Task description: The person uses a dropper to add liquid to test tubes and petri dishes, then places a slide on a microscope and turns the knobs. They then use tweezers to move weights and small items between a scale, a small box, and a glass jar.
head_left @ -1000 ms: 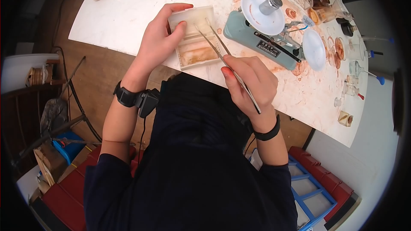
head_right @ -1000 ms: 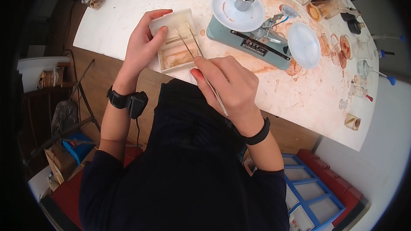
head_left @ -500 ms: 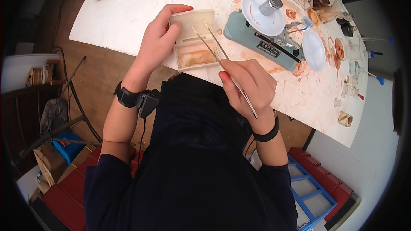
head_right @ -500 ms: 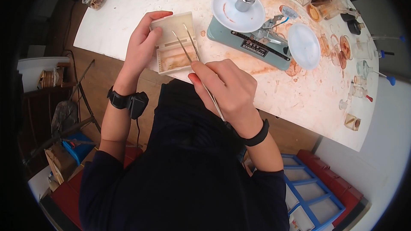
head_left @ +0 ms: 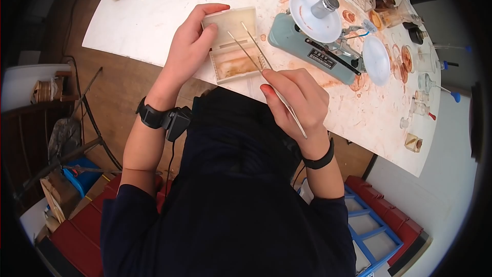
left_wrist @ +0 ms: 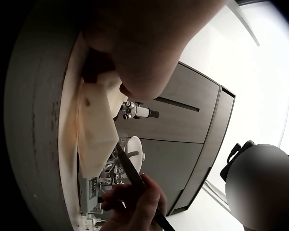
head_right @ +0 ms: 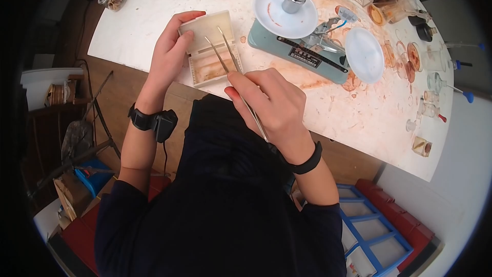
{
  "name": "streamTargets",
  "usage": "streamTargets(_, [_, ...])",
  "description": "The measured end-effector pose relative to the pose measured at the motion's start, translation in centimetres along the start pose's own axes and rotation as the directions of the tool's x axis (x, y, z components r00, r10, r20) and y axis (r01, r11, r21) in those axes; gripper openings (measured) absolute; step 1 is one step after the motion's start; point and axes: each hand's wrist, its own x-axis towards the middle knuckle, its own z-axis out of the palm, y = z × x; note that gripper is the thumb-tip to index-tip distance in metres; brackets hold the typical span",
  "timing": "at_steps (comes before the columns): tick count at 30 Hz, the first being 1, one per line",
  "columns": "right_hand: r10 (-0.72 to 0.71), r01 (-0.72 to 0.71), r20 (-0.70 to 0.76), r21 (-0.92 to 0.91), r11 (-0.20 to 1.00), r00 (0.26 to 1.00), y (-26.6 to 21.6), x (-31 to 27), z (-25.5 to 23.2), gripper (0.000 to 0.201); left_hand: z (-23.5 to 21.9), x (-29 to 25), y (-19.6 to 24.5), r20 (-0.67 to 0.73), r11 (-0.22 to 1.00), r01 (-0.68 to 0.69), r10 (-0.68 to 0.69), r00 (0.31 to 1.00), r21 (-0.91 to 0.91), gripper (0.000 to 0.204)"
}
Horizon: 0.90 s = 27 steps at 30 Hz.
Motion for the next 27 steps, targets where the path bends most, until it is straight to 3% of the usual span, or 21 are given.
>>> streamTargets(5, [-0.022,0.022,-0.002,0.061,0.998,1.0,0.0,-0.8,-1.1,0.022,0.0,0.1,-0.2,-0.02,0.992,0.066,-0.068,0.997,-0.106,0.037])
streamTargets(8, [-0.019,0.021,-0.024,0.071,0.997,1.0,0.6,-2.3,-1.5,0.02,0.3,0.1,-0.3,-0.065,0.989,0.002,-0.012,0.998,-0.146,0.043])
streamTargets(17, [-0.013,0.021,-0.072,0.108,0.994,0.997,0.9,-4.5,-1.7,0.022,-0.1,0.1,0.5,0.0,0.95,0.118,-0.123,0.992,-0.29,0.043])
streamTargets(20, [-0.02,0.033,-0.094,0.134,0.99,0.995,1.0,-4.6,-1.7,0.021,-0.1,0.1,0.6,-0.072,0.912,0.068,-0.106,0.992,-0.405,0.038])
streamTargets(27, [-0.058,0.076,-0.135,0.13,0.989,0.989,1.5,-4.8,-1.5,0.021,-0.1,-0.3,1.5,-0.02,0.946,0.058,-0.068,0.998,-0.32,0.039])
